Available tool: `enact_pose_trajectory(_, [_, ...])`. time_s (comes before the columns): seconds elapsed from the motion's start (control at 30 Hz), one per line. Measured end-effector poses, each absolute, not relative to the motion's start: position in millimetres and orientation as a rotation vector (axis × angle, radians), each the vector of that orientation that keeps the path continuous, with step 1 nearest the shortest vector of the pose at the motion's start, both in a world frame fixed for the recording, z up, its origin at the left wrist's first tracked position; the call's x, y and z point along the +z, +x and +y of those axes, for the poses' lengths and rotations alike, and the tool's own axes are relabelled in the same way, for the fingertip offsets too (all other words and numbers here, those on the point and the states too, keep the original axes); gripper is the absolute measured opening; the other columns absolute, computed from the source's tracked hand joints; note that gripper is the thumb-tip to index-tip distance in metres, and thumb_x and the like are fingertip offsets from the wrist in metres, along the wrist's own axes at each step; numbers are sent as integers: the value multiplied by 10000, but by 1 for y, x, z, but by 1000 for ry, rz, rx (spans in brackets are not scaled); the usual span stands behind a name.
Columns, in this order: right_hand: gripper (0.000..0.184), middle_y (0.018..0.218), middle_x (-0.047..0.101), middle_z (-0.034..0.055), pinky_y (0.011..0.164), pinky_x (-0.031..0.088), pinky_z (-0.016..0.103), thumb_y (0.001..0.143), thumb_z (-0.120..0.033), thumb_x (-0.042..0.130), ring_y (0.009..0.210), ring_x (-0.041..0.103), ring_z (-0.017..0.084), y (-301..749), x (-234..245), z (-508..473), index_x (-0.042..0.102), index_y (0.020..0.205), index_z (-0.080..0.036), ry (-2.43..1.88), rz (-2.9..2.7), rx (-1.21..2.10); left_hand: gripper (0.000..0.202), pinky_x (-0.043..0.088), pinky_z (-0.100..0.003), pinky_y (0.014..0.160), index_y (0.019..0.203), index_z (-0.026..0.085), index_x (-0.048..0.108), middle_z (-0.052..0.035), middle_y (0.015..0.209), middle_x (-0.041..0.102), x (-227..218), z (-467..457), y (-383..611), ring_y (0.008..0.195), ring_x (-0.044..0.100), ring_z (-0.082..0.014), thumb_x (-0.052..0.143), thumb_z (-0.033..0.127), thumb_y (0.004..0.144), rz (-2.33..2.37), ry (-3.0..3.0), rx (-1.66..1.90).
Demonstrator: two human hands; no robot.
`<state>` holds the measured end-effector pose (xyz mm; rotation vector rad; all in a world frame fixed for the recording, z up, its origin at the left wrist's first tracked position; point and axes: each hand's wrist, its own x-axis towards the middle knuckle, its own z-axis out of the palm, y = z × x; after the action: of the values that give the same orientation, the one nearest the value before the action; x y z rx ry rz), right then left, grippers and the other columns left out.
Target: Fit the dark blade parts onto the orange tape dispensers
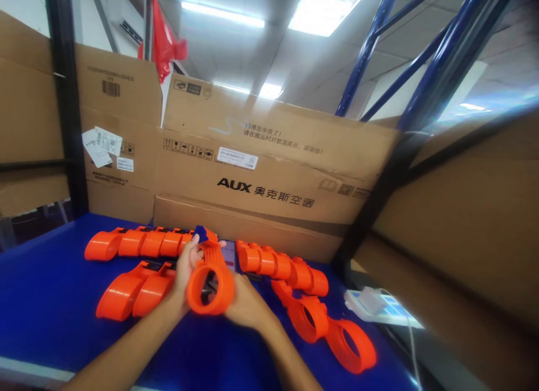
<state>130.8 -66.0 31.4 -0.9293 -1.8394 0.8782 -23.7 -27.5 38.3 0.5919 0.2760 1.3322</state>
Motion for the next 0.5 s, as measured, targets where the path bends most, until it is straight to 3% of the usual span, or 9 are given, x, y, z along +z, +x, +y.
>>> enact_pose_trajectory(0.17, [73,654,659,-19,543,427,228,694,-223,714,610,548,142,128,26,-59,664,712,-173,-922,-1924,924,551,464,-270,515,1059,54,715,-64,615,688,34,-31,-23,468,589,-157,633,537,806,267,628,1304])
enact_pose_trajectory(0.37, [66,492,521,-53,420,282,185,649,-165,640,450,411,85,152,14,-39,588,615,-185,-1109,-1621,808,448,525,-280,630,1004,93,713,-94,801,741,43,-37,-20,693,694,-217,645,499,827,225,657,1317])
enact_pose_trajectory(0.5, [78,461,469,-67,402,242,189,670,-208,602,411,374,79,175,28,-31,553,611,-202,-1126,-1509,746,414,541,-275,650,1002,115,701,-74,775,739,42,-35,-17,713,708,-220,665,487,822,241,652,1261])
